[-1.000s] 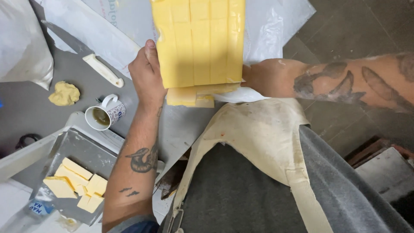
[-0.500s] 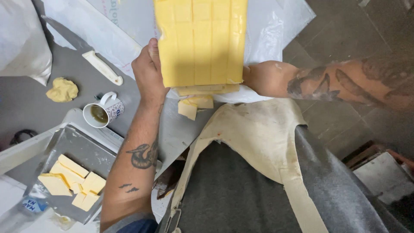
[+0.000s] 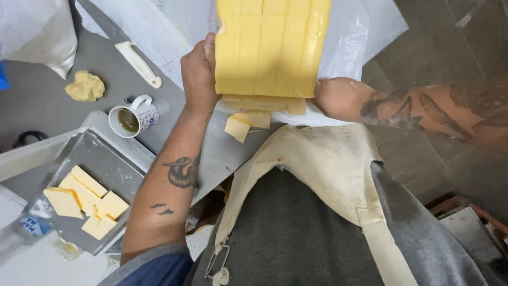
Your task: Cutting a large block of butter into smaller pieces and arranging them on a sheet of dough for lamination.
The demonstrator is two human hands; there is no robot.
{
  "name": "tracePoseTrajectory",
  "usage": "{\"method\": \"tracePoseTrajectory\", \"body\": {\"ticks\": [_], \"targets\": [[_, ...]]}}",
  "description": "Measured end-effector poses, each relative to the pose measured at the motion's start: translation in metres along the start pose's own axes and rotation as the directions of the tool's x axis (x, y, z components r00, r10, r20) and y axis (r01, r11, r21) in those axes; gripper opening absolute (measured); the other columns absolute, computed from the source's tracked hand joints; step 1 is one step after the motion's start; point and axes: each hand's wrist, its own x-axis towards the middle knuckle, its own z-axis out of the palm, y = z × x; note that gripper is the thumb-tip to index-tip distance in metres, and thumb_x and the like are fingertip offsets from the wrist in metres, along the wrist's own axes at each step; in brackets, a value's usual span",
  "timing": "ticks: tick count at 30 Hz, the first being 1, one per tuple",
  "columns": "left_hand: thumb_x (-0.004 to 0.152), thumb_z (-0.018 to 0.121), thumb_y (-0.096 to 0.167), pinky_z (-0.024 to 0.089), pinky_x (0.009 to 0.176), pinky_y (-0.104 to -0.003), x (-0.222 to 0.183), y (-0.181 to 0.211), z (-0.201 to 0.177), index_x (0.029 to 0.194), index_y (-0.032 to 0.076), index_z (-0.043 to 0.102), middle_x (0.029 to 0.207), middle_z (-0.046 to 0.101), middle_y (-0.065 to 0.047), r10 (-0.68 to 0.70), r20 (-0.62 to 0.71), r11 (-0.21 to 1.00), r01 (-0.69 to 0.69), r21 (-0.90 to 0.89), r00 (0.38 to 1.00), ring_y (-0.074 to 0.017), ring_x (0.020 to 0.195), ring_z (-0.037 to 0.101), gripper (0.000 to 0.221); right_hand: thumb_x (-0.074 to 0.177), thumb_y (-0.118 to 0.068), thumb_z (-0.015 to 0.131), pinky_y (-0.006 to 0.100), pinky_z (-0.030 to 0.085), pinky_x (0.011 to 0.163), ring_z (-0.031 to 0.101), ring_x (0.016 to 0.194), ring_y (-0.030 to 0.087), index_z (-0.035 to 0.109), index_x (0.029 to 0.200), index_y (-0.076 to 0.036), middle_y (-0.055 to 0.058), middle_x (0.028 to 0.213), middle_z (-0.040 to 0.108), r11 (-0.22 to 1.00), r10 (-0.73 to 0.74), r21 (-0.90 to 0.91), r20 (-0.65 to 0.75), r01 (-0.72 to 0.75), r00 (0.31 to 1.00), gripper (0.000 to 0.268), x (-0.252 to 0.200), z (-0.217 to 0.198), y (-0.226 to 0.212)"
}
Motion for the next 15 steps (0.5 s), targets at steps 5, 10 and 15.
{"method": "tracePoseTrajectory", "body": {"ticks": [5, 10, 15], "targets": [[0.124, 0.03, 0.057, 0.034, 0.059, -0.045, 0.001, -0.008, 0.013, 0.083, 0.008, 0.059, 0.07, 0.059, -0.006, -0.02, 0.021, 1.0, 0.02, 0.006, 1.0, -0.0218, 0.064, 0.055, 0.07, 0.125, -0.029, 0.045, 0.055, 0.068, 0.085, 0.08, 0.093, 0.042, 0.071, 0.121, -0.006, 0.018, 0.104, 0.079, 0.995, -0.059, -0.075, 0.009, 0.059, 0.998, 0.035, -0.004, -0.004, 0.001], [0.124, 0.028, 0.058, 0.033, 0.058, -0.044, 0.001, 0.009, 0.003, 0.083, 0.009, 0.059, 0.069, 0.059, -0.007, -0.014, 0.015, 1.0, 0.014, 0.017, 1.0, -0.0228, 0.063, 0.055, 0.071, 0.129, -0.038, 0.041, 0.057, 0.063, 0.074, 0.075, 0.079, 0.039, 0.057, 0.123, -0.012, 0.016, 0.097, 0.072, 0.997, -0.079, 0.008, -0.057, 0.08, 0.995, 0.032, 0.013, 0.014, 0.018], [0.122, 0.029, 0.063, 0.033, 0.064, -0.041, 0.003, -0.003, 0.014, 0.08, 0.012, 0.048, 0.07, 0.051, -0.002, -0.084, 0.048, 0.996, 0.085, -0.024, 0.995, -0.018, 0.067, 0.049, 0.068, 0.127, -0.035, 0.045, 0.055, 0.069, 0.086, 0.08, 0.094, 0.04, 0.068, 0.139, -0.01, 0.016, 0.11, 0.08, 0.986, -0.164, -0.039, -0.078, 0.162, 0.983, 0.035, 0.008, 0.011, 0.019]]}}
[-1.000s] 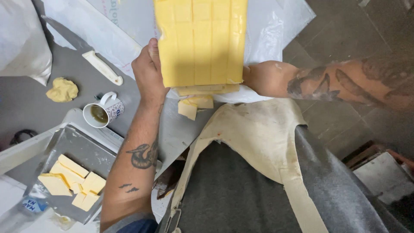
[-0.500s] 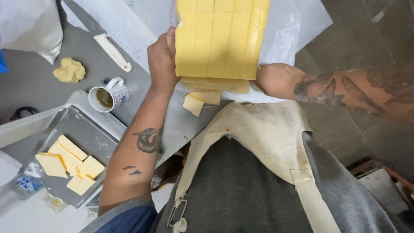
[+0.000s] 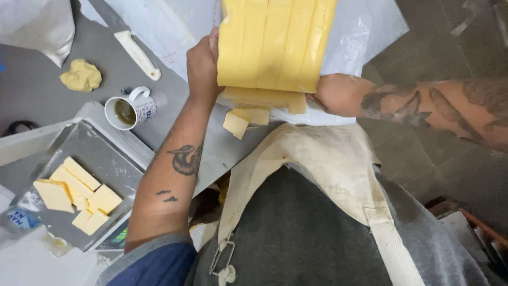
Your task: Cutting a large block of butter into smaller pieces and arranging them on a sheet of dough for lamination.
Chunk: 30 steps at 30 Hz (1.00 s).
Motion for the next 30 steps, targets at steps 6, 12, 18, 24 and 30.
{"method": "tracePoseTrajectory", "body": {"ticks": [6, 12, 18, 24, 30], "targets": [[0.124, 0.035, 0.059, 0.033, 0.066, -0.04, -0.002, 0.0, -0.003, 0.08, 0.012, 0.046, 0.07, 0.048, -0.002, -0.02, -0.028, 0.999, 0.019, -0.035, 0.999, -0.0182, 0.068, 0.047, 0.065, 0.13, -0.037, 0.041, 0.055, 0.067, 0.081, 0.079, 0.089, 0.041, 0.063, 0.12, -0.007, 0.018, 0.101, 0.075, 0.994, 0.107, -0.025, 0.021, -0.107, 0.994, 0.039, 0.0, -0.003, -0.013], [0.124, 0.037, 0.063, 0.033, 0.068, -0.039, -0.001, -0.016, 0.0, 0.08, 0.014, 0.045, 0.073, 0.047, 0.0, -0.014, -0.005, 0.994, 0.013, -0.105, 1.0, -0.0161, 0.072, 0.045, 0.066, 0.111, -0.007, 0.049, 0.058, 0.069, 0.094, 0.08, 0.111, 0.046, 0.069, 0.141, -0.012, 0.022, 0.128, 0.078, 0.985, 0.153, 0.064, 0.09, -0.159, 0.984, 0.036, -0.016, -0.022, -0.046], [0.114, 0.036, 0.062, 0.069, 0.087, -0.033, -0.043, 0.007, -0.033, 0.11, 0.008, 0.076, 0.101, 0.089, -0.012, -0.21, -0.32, 0.874, 0.031, -0.484, 0.924, -0.0215, 0.093, 0.086, 0.067, 0.111, -0.012, 0.054, 0.055, 0.063, 0.062, 0.078, 0.079, 0.041, 0.063, 0.125, -0.015, 0.014, 0.093, 0.074, 0.961, 0.255, -0.117, 0.026, -0.251, 0.967, 0.017, -0.022, -0.023, -0.066], [0.107, 0.083, 0.073, 0.056, 0.106, -0.057, -0.146, -0.003, 0.01, 0.108, 0.009, 0.075, 0.119, 0.076, -0.011, 0.605, -0.468, 0.796, -0.492, 0.353, 0.644, -0.0398, 0.117, 0.074, 0.064, 0.12, -0.028, 0.053, 0.048, 0.07, 0.078, 0.088, 0.089, 0.038, 0.067, 0.114, -0.008, 0.012, 0.093, 0.076, 0.933, 0.063, -0.344, -0.125, -0.103, 0.99, 0.025, -0.051, -0.019, -0.033], [0.11, 0.086, 0.062, 0.064, 0.107, -0.059, -0.149, 0.028, 0.044, 0.134, 0.011, 0.075, 0.131, 0.078, -0.015, 0.802, -0.366, 0.588, -0.523, 0.617, 0.471, -0.0401, 0.126, 0.077, 0.058, 0.123, -0.045, 0.047, 0.059, 0.069, 0.079, 0.087, 0.094, 0.051, 0.064, 0.122, -0.008, 0.022, 0.096, 0.081, 0.972, 0.199, -0.131, 0.011, -0.196, 0.98, 0.041, -0.138, -0.08, -0.03]]}}
